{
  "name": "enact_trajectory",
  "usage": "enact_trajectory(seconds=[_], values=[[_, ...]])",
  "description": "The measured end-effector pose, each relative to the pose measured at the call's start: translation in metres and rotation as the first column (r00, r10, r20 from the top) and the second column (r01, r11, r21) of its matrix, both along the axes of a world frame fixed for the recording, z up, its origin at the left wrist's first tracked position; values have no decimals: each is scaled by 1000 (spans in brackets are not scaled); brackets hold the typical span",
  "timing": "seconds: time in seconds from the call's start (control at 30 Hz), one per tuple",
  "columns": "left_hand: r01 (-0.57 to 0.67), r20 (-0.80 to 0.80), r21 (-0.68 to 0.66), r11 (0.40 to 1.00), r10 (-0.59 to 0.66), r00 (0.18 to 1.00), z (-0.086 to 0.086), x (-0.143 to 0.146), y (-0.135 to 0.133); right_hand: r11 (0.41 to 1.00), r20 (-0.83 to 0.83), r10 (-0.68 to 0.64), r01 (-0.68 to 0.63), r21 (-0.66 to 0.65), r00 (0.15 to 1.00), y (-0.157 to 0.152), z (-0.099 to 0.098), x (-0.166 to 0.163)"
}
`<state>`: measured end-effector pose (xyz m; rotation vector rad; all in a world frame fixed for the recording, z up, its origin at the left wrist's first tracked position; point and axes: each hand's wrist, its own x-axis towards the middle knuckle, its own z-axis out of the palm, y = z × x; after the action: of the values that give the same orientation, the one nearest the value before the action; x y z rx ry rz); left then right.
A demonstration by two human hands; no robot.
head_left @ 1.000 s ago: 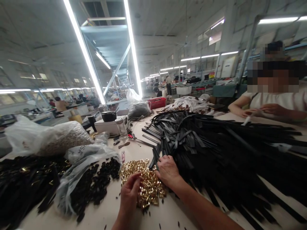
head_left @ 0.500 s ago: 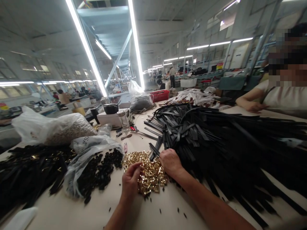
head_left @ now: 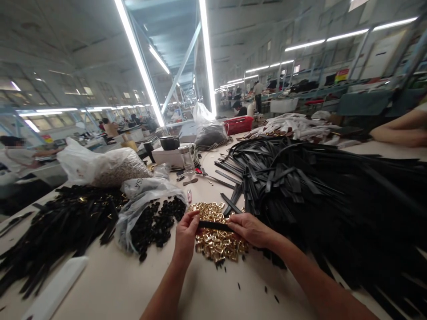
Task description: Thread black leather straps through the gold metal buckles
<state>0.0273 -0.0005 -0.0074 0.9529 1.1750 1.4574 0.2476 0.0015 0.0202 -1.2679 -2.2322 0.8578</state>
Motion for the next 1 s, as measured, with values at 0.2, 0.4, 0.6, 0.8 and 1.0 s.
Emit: enact_trajectory(seconds=[0.2,0.4,0.6,0.8,1.0], values=[[48,104,-74,996,-40,994,2,9,-3,954,101,-118,84,288,988,-8,0,-8],[148,224,-123,981,-118,967,0,18,-8,935,-60,-112,126,330,992,-17,0,-20],[220,250,-154,963,-177,952,-2,21,-11,917,-22,-97,98,387,995,-21,3,-25],[226,277,-148,963,-179,944,6,25,-16,924,-83,-89,113,366,993,-21,3,-25],[252,319,-131,959,-200,926,3,28,-19,936,-60,-74,90,339,995,-22,8,-23]])
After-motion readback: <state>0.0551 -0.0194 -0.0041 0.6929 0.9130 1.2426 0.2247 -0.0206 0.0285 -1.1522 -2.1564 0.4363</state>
